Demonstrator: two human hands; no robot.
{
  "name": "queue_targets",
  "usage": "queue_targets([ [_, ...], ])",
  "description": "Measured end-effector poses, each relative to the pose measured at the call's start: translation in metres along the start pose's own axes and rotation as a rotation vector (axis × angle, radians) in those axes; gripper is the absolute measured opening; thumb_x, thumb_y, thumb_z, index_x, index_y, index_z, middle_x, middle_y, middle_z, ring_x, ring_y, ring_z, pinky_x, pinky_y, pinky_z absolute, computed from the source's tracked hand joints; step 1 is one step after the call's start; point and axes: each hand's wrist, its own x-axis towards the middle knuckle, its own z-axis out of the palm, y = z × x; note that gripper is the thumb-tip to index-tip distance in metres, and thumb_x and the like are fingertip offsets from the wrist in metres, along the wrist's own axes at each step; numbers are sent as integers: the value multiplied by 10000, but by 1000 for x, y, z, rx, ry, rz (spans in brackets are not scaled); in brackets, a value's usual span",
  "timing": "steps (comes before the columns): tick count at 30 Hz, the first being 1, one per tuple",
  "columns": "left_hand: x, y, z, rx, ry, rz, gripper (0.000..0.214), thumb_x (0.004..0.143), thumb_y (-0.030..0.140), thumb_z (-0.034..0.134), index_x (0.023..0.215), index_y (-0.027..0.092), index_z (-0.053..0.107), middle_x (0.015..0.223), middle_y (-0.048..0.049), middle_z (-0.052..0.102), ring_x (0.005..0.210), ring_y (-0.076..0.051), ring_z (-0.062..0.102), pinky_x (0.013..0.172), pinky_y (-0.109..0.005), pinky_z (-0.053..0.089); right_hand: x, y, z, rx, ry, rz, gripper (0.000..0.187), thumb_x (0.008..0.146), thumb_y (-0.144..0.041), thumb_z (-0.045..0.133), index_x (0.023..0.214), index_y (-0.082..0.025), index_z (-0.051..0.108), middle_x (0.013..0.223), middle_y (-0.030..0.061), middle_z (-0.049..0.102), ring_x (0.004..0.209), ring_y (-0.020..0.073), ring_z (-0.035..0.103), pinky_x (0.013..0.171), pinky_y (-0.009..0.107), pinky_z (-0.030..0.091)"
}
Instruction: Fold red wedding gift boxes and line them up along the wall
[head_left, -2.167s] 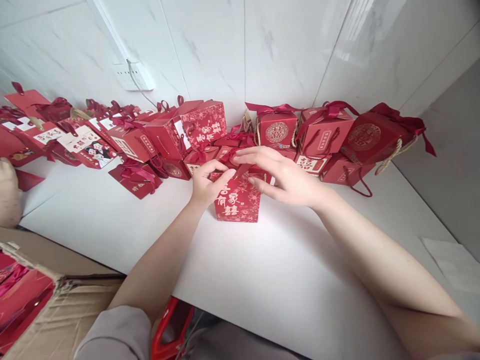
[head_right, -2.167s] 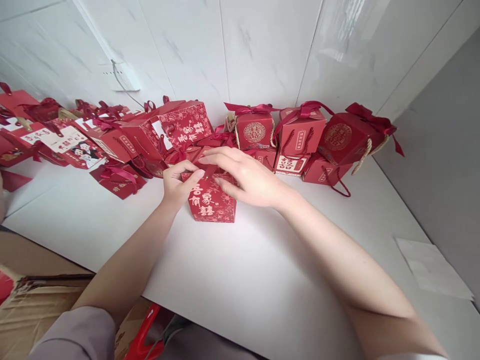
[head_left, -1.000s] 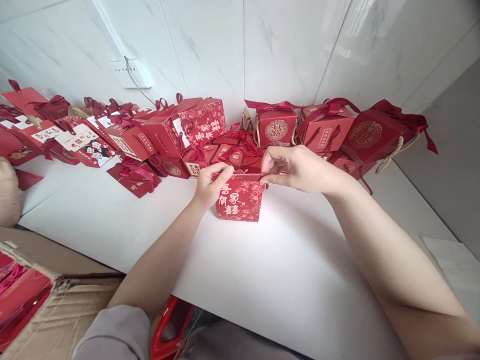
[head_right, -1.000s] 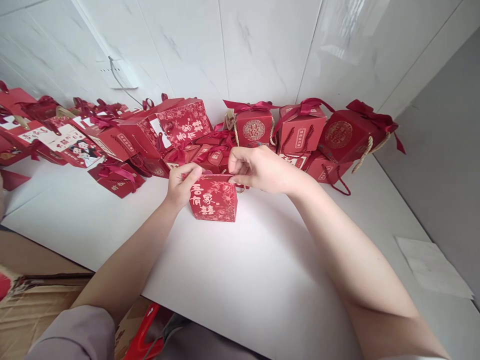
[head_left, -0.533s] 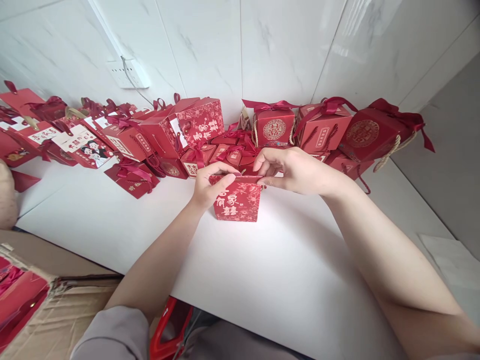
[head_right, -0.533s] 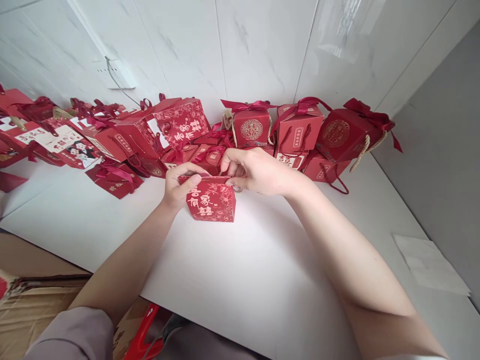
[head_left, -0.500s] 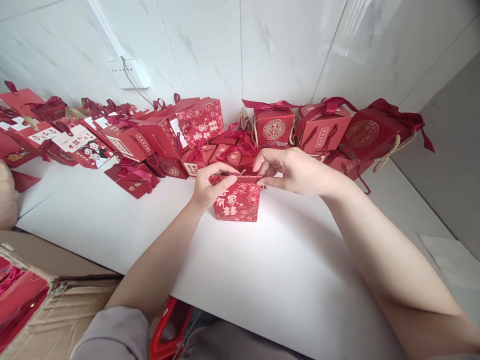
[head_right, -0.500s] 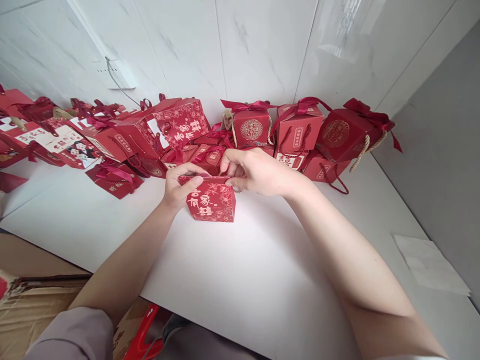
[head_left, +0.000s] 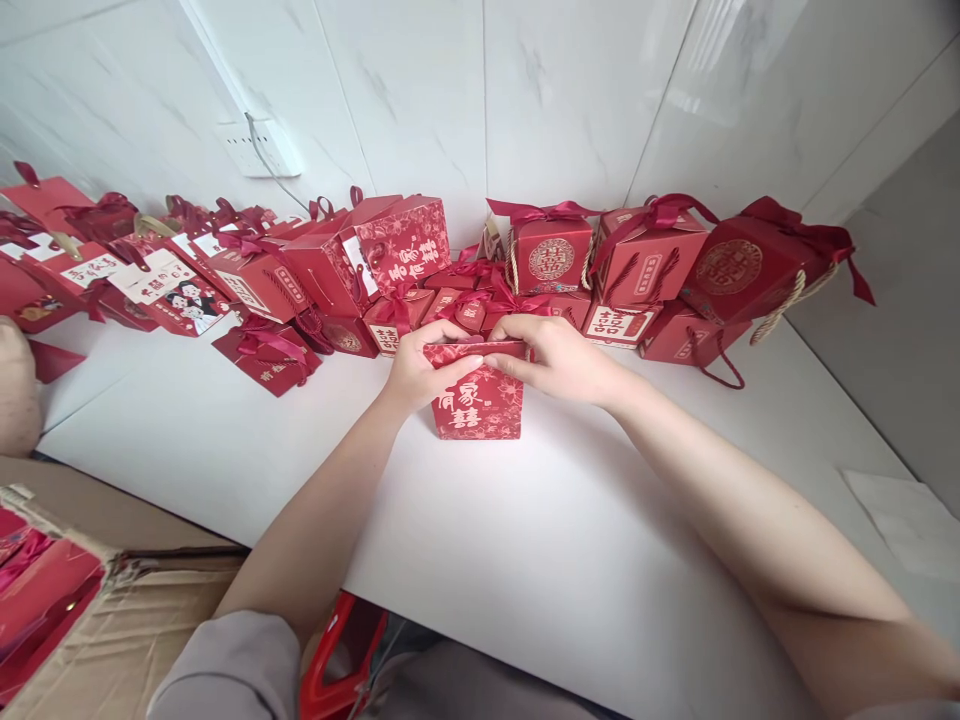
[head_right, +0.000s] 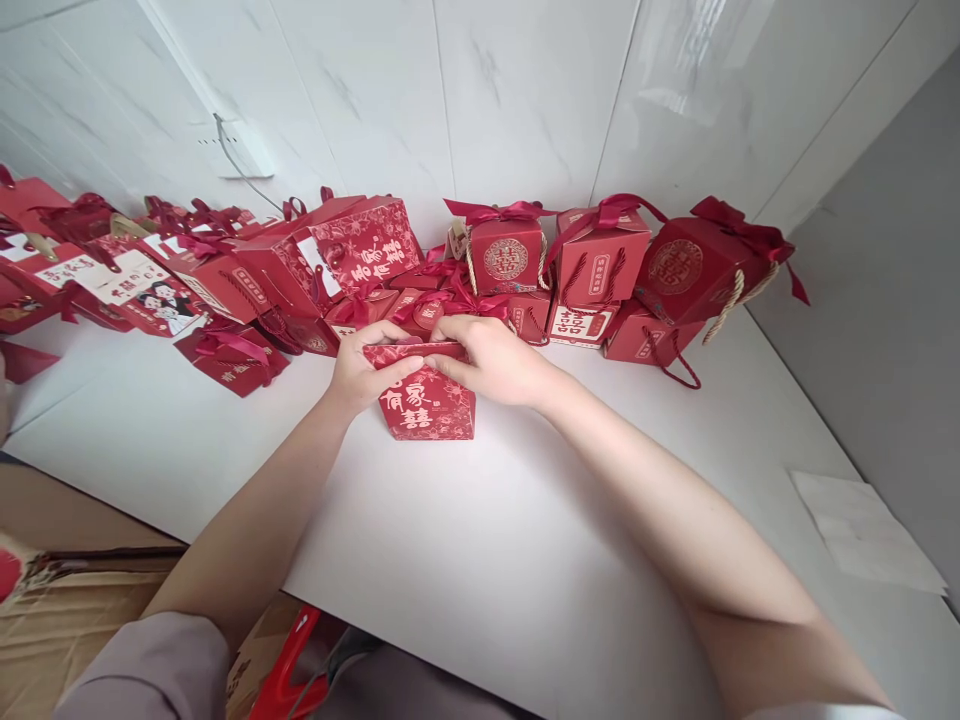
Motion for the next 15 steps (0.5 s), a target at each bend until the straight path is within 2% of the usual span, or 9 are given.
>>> queue_targets([
  [6, -2, 8, -3, 75, -8, 47, 169, 785, 320, 754, 810, 161, 702, 777, -22, 723, 714, -161, 655, 693, -273, 515, 0, -1, 2, 8, 7, -11, 54, 903, -216, 604, 868, -174, 605, 817, 7, 629, 695, 151, 537, 663, 261, 381],
  [10, -4, 13, -4, 84, -39, 51, 187, 806, 333, 738, 766, 154, 701, 705, -11, 696, 639, -139, 610, 615, -254, 468, -1, 0, 1, 27, -8, -15, 61, 904, -202, 603, 848, -177, 602, 784, -10, 622, 667, 138, 523, 650, 253, 374],
  [15, -5, 15, -6, 63, -80, 39, 193, 842, 333, 712, 772, 154, 697, 705, -3, 683, 642, -129, 595, 610, -245, 448, -1, 3, 0, 71, -30, -10, 65, 911, -213, 604, 853, -183, 605, 784, -20, 625, 671, 135, 524, 649, 253, 379],
])
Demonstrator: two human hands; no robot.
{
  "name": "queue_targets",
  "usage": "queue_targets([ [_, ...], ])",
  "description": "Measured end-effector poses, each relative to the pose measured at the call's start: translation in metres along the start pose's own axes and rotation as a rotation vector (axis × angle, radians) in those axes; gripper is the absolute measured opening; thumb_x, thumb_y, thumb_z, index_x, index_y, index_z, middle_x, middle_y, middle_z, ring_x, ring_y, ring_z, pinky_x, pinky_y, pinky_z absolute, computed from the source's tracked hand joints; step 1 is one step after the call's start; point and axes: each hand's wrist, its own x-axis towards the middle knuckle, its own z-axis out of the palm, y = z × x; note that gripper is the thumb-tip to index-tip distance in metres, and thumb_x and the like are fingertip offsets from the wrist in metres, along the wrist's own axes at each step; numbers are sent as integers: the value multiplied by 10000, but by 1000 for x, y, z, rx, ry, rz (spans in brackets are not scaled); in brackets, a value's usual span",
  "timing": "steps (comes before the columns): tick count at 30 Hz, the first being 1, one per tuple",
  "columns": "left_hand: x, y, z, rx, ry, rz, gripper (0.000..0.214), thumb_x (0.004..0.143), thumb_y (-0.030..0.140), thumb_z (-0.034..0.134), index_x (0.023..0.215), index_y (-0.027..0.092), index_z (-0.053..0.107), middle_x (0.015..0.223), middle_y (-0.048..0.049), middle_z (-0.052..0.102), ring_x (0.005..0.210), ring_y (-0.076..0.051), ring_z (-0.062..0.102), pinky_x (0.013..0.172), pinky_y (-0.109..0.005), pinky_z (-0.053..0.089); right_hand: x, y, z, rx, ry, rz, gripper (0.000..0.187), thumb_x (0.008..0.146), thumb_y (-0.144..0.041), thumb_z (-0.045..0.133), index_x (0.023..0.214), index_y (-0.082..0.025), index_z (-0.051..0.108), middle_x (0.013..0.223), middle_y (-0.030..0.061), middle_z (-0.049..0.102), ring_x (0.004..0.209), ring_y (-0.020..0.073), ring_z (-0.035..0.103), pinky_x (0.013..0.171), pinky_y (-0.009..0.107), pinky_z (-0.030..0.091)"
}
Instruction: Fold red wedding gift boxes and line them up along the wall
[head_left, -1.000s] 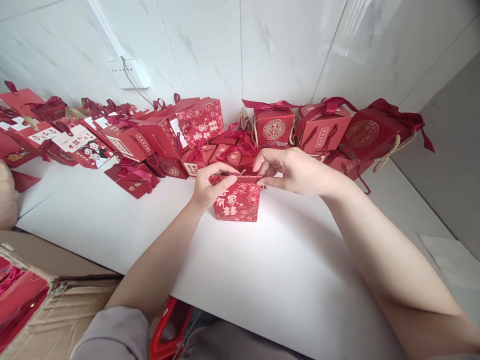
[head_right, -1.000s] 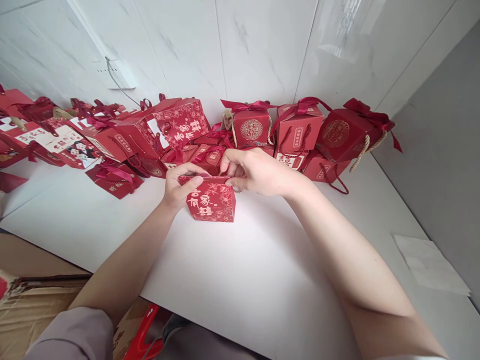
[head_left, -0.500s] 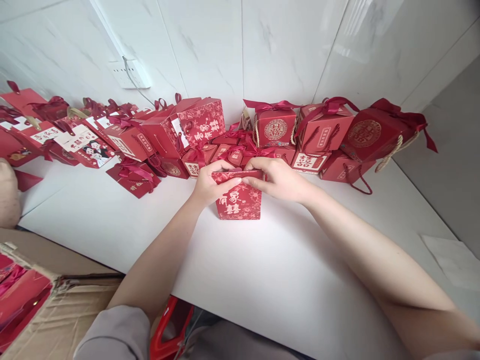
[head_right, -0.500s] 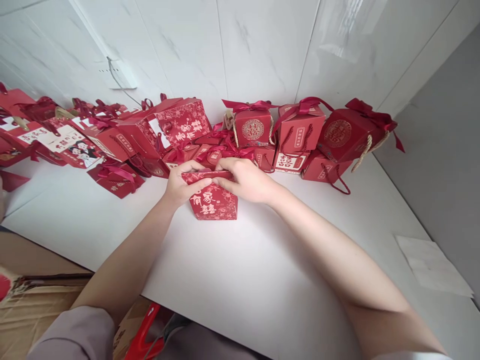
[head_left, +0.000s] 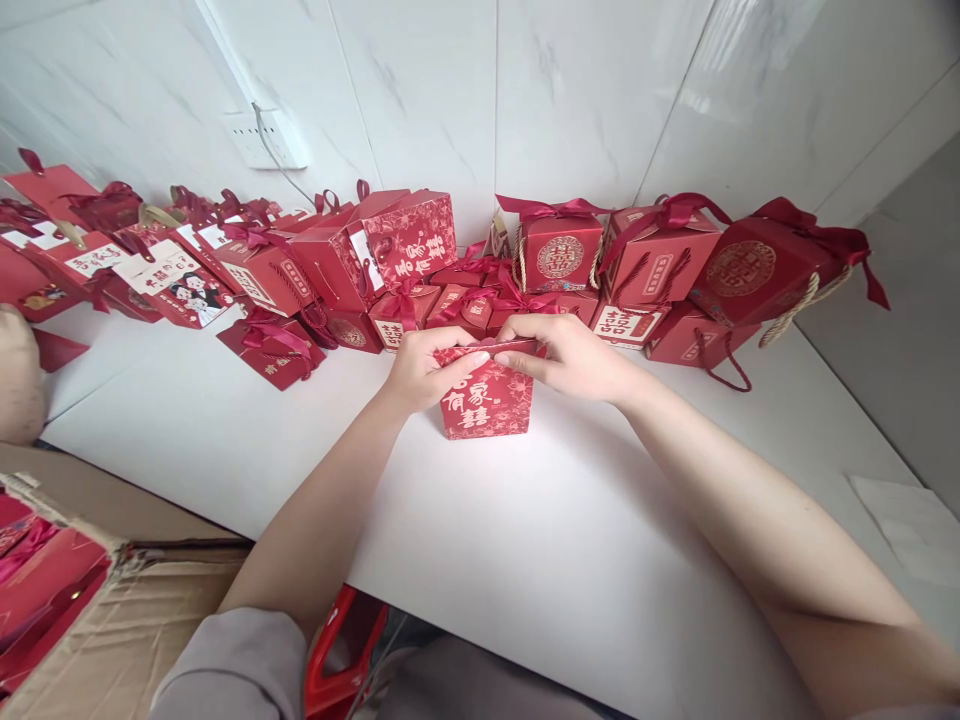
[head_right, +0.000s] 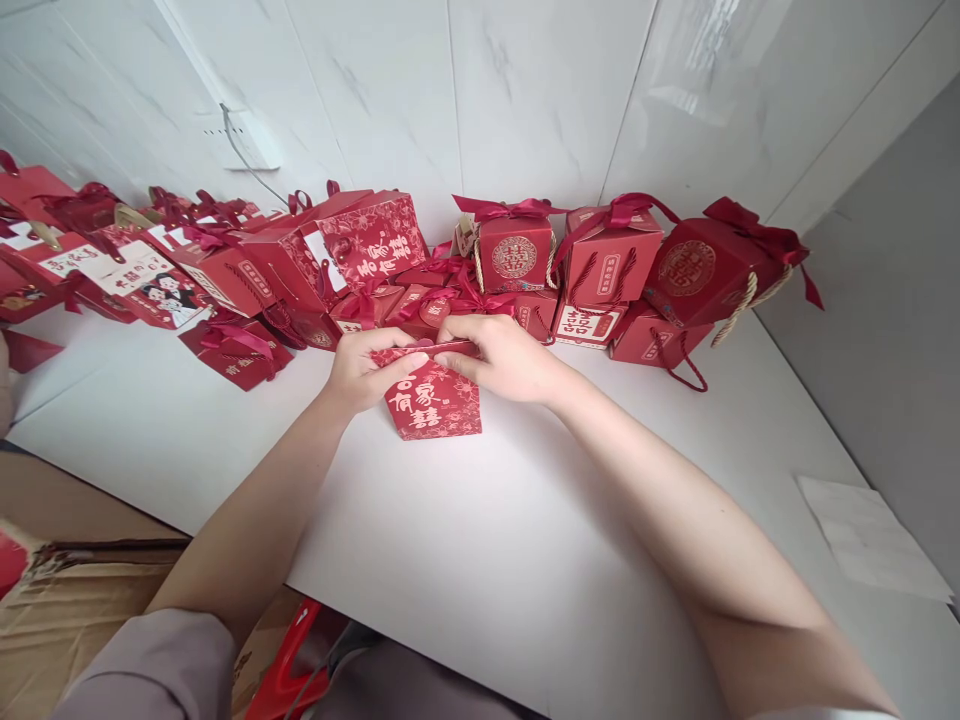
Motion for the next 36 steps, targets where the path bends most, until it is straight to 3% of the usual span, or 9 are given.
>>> queue_targets([
  [6, 0, -1, -7, 101, -71, 67, 204, 932, 315, 579, 853, 165, 692, 715, 4, 654, 629, -124, 575, 604, -249, 436, 0, -1, 1, -10, 45, 24, 51, 893, -217, 624, 928, -183, 636, 852, 5, 668, 719, 164, 574, 681, 274, 409],
  [12, 1, -3, -3, 210, 39, 252, 87, 844, 241, 656, 897, 173, 660, 824, -21, 705, 730, -157, 646, 697, -269, 498, 0, -6, 7, -24, 72, -8, 69, 894, -214, 622, 949, -185, 650, 937, 44, 679, 815, 198, 611, 742, 294, 429],
  [16, 1, -3, 1, 200, 72, 248, 65, 837, 234, 682, 855, 174, 666, 819, -25, 716, 760, -166, 671, 713, -273, 513, 0, -7, 7, -33, 89, -17, 43, 889, -218, 624, 915, -184, 623, 892, 35, 656, 774, 186, 587, 711, 286, 413],
  [36, 1, 2, -3, 178, 8, 261, 95, 771, 180, 601, 851, 171, 652, 771, -27, 701, 656, -155, 622, 630, -271, 484, 0, -9, 3, 5, 52, -9, 89, 819, -164, 607, 902, -174, 640, 863, 19, 664, 712, 161, 553, 688, 275, 385],
])
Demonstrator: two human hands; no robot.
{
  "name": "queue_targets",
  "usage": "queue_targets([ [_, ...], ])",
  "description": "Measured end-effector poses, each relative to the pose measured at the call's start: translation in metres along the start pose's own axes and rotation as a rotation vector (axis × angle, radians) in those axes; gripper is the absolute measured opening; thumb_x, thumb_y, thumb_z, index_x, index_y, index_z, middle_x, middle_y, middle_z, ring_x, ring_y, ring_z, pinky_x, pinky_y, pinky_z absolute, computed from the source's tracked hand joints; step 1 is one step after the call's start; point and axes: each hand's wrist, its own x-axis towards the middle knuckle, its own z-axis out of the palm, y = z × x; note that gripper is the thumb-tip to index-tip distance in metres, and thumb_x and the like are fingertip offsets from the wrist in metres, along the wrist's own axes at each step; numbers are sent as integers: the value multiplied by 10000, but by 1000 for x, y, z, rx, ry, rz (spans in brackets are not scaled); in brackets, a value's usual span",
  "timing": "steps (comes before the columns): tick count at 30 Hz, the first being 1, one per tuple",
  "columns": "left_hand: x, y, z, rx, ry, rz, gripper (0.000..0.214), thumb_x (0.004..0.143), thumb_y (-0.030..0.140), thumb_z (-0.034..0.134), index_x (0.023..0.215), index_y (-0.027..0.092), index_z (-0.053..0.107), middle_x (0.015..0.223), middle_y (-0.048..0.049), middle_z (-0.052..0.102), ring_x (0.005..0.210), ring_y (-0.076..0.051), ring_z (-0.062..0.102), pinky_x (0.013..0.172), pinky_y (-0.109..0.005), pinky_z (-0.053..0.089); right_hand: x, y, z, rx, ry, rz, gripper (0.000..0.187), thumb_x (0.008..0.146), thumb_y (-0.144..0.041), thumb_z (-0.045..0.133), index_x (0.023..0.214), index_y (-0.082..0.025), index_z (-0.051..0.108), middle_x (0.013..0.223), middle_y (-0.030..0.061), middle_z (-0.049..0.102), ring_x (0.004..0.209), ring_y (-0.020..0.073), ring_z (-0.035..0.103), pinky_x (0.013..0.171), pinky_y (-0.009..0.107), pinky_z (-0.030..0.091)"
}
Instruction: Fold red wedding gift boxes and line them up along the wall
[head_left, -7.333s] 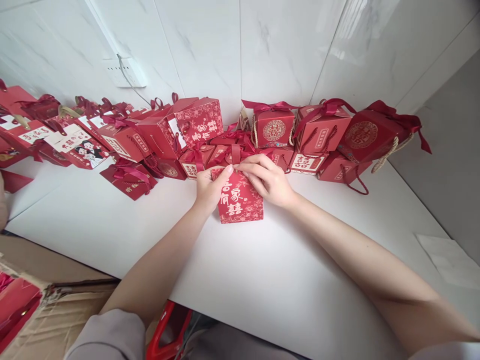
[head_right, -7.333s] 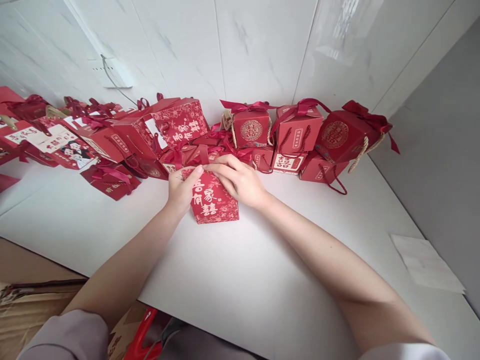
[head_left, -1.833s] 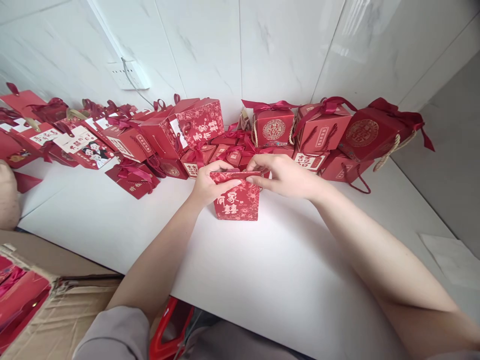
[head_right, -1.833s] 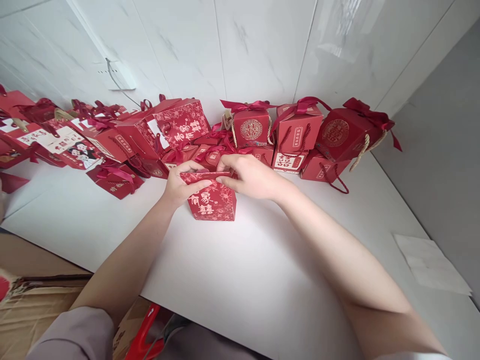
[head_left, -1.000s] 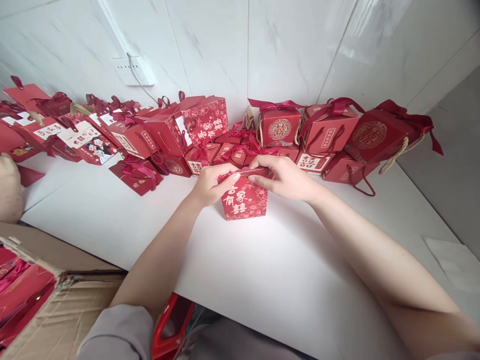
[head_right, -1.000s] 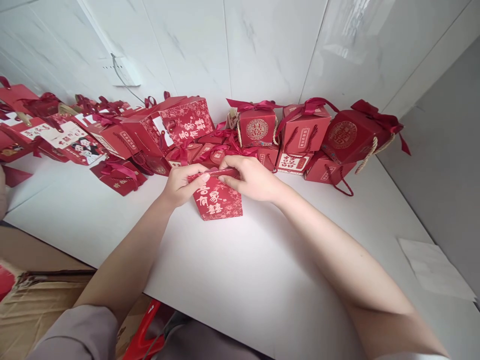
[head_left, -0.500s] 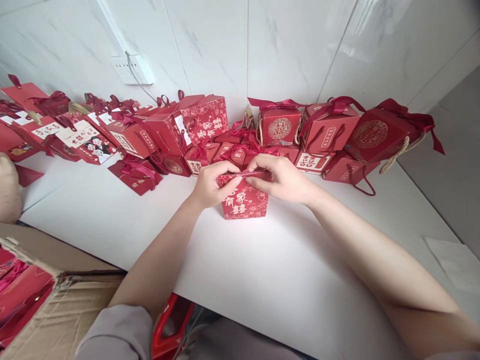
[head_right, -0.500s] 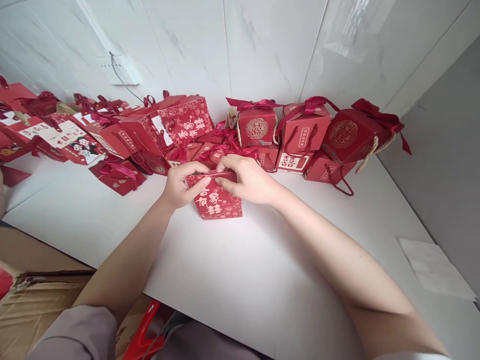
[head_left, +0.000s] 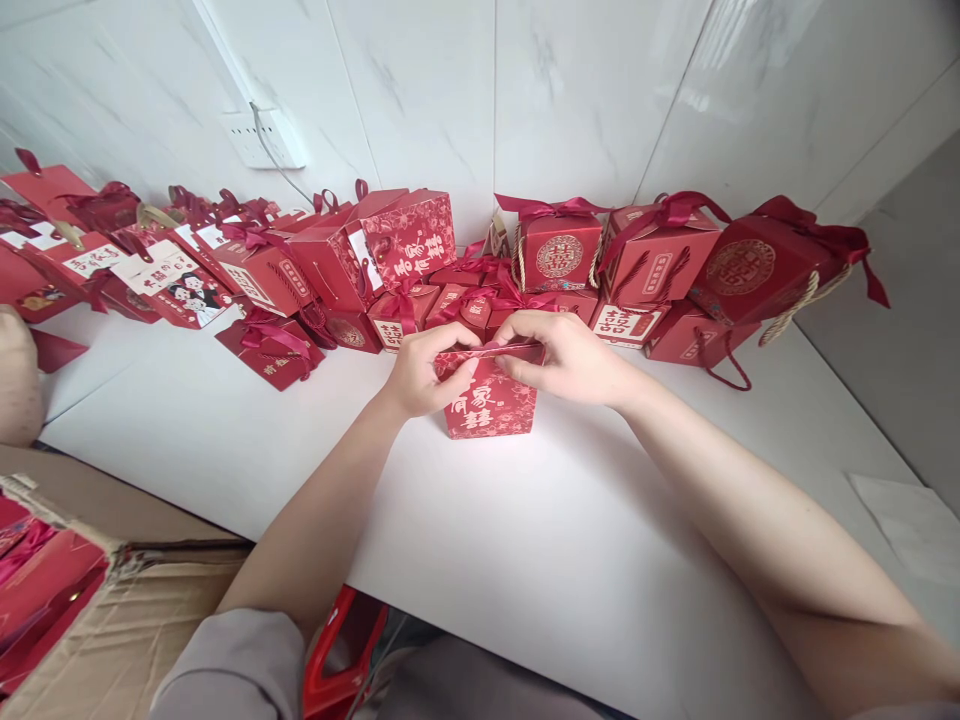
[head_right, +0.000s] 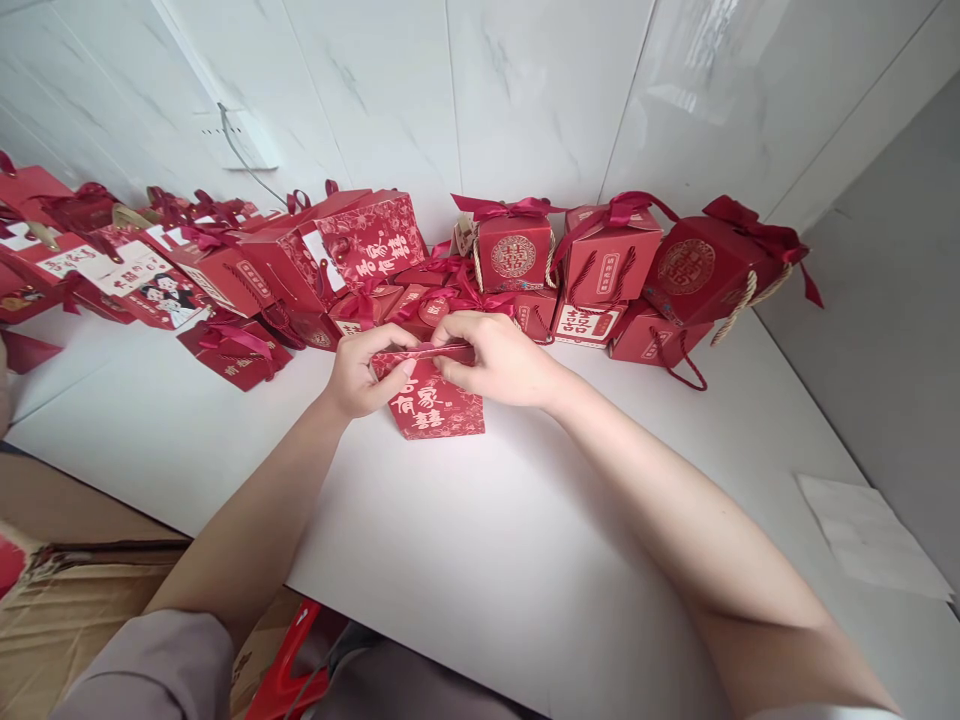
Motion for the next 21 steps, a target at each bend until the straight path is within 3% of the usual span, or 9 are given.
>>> queue_targets([
  [16, -2, 0, 12, -89, 78, -161, 78, 769, 228, 618, 791, 167, 660, 717, -11, 691, 626, -147, 604, 603, -260, 482, -2, 3, 2, 7, 1, -7, 105, 801, -167, 589, 900, -174, 623, 835, 11, 648, 677, 150, 513, 673, 268, 376],
  [21, -2, 0, 11, -91, 68, -140, 58, 797, 205, 615, 802, 168, 660, 720, -3, 681, 635, -138, 602, 609, -249, 473, -1, 5, 1, 22, -9, -15, 106, 798, -158, 587, 897, -175, 622, 808, -2, 626, 655, 139, 484, 654, 262, 368],
])
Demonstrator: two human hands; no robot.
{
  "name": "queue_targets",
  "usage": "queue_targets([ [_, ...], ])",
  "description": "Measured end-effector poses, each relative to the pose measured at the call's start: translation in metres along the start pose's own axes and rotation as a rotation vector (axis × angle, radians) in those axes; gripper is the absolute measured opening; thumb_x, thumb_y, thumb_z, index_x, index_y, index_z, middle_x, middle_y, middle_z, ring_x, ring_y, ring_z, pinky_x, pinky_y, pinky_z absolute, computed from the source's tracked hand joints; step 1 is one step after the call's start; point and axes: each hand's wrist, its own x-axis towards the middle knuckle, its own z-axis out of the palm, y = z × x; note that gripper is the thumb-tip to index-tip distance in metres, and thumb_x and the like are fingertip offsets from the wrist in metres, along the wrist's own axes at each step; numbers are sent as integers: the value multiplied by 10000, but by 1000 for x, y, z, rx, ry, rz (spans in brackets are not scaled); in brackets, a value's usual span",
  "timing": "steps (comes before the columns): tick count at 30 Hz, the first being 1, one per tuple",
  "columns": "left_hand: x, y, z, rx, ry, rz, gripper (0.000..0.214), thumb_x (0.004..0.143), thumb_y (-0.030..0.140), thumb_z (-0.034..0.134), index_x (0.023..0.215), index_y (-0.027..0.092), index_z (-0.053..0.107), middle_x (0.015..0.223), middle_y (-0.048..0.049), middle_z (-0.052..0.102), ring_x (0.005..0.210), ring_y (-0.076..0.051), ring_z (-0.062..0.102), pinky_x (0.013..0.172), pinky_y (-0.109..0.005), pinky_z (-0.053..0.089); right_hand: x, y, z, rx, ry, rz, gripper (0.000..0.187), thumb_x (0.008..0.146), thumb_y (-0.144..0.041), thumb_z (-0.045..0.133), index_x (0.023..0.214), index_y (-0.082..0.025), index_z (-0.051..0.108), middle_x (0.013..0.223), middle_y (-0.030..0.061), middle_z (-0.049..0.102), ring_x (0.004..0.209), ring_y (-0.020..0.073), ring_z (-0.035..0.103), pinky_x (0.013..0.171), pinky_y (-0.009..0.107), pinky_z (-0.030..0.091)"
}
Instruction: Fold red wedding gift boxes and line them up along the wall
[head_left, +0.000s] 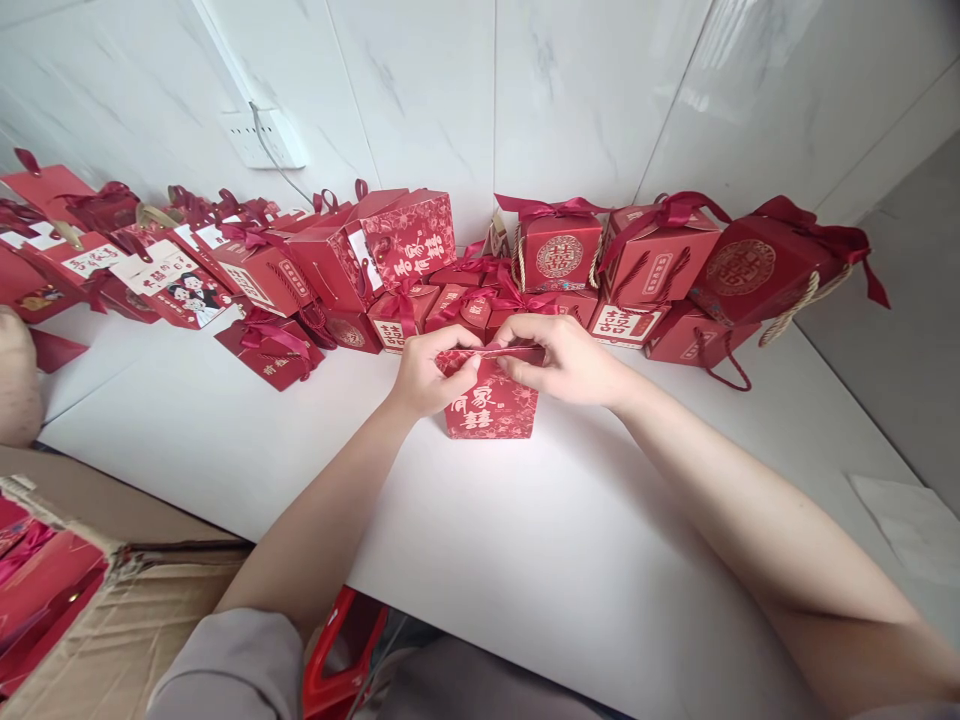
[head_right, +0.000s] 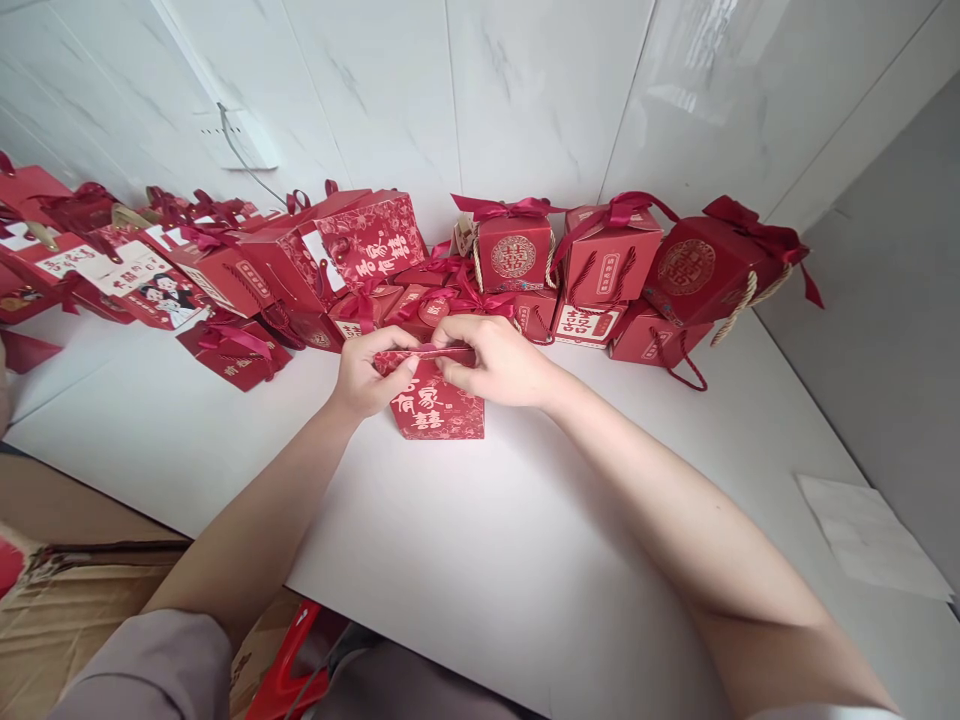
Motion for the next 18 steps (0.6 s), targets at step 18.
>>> queue_targets([
  [18, -2, 3, -3, 129, -45, 146, 29, 789, 184, 625, 792, 195, 598, 718, 3, 657, 621, -131, 587, 614, -252, 466, -1, -6, 10, -39, 41, -70, 105, 816, -126, 564, 889, -200, 577, 809, 0, 602, 658, 146, 516, 642, 260, 399],
])
